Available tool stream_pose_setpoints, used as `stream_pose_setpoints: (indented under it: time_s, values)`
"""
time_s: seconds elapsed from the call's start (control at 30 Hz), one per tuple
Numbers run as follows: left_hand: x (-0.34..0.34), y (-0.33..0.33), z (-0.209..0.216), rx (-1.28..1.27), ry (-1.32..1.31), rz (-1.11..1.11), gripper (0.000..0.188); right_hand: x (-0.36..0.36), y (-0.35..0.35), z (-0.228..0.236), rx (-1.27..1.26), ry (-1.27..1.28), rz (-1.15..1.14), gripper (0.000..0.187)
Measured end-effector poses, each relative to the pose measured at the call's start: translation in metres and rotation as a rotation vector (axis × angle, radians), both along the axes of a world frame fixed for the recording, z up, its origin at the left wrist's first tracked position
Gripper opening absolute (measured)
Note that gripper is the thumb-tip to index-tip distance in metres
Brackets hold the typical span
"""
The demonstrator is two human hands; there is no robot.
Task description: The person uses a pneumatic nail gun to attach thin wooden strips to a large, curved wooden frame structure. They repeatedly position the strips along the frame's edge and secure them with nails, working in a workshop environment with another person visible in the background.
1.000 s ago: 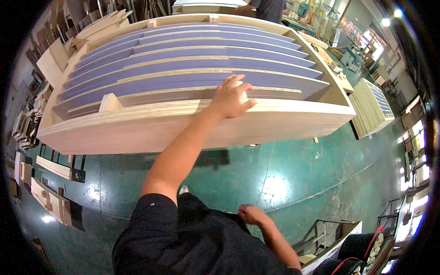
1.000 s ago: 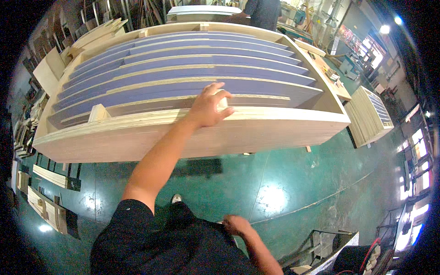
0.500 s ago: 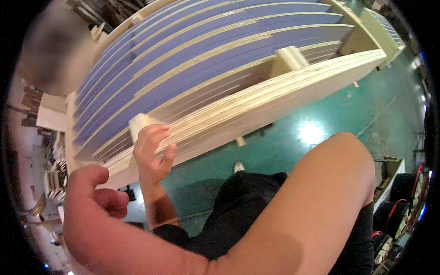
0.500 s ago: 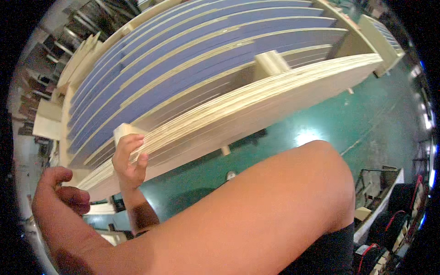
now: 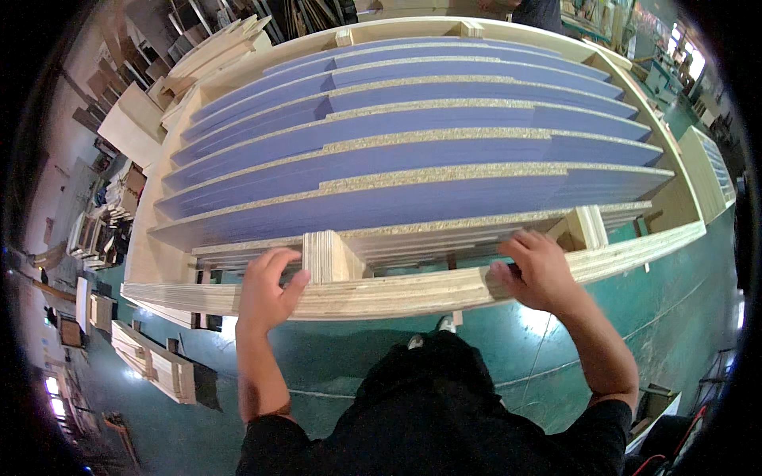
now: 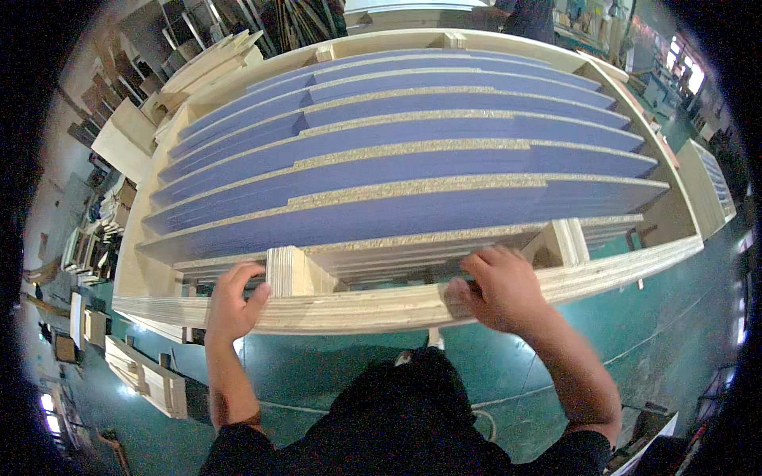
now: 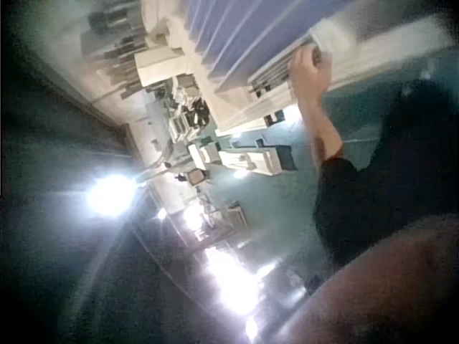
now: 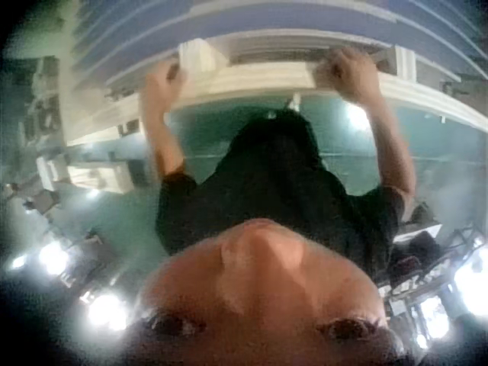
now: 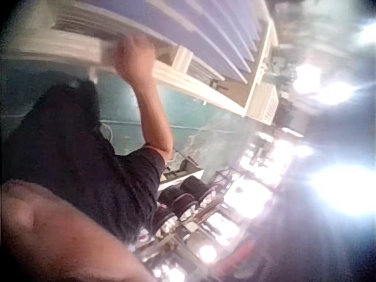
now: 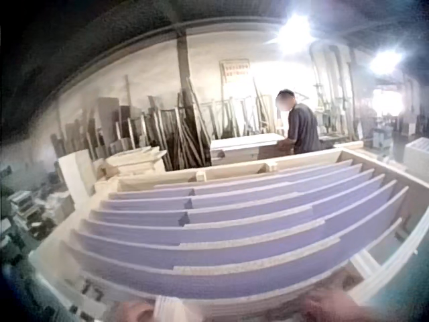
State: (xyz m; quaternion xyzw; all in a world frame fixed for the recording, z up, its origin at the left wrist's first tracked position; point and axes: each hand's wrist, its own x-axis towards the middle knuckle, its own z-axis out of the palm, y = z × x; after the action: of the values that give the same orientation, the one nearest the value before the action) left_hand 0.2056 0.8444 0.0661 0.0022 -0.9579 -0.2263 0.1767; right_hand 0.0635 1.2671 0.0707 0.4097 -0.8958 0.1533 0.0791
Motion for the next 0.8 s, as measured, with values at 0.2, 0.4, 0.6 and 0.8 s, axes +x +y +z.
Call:
stream_pose_setpoints:
  time_s: [0.2,0.4,0.6,0.8]
  values:
    - [-0.002,0.003,0.005,-0.048,-0.243,0.077,0.037,0.001,-0.009,0.004,0.03,-0.2,-0.041,0.025]
    - [0.002,0.004,0.003,0.018,-0.192,0.085,0.037,-0.002,-0.011,0.002,-0.05,-0.337,-0.076,0.026]
    - [0.003,0.002,-0.002,0.106,-0.151,0.081,0.037,-0.001,-0.011,0.002,-0.058,-0.298,-0.078,0.027]
    - [0.006,-0.001,-0.006,0.084,-0.109,0.058,0.037,0.004,-0.012,0.002,-0.121,-0.336,-0.144,0.029]
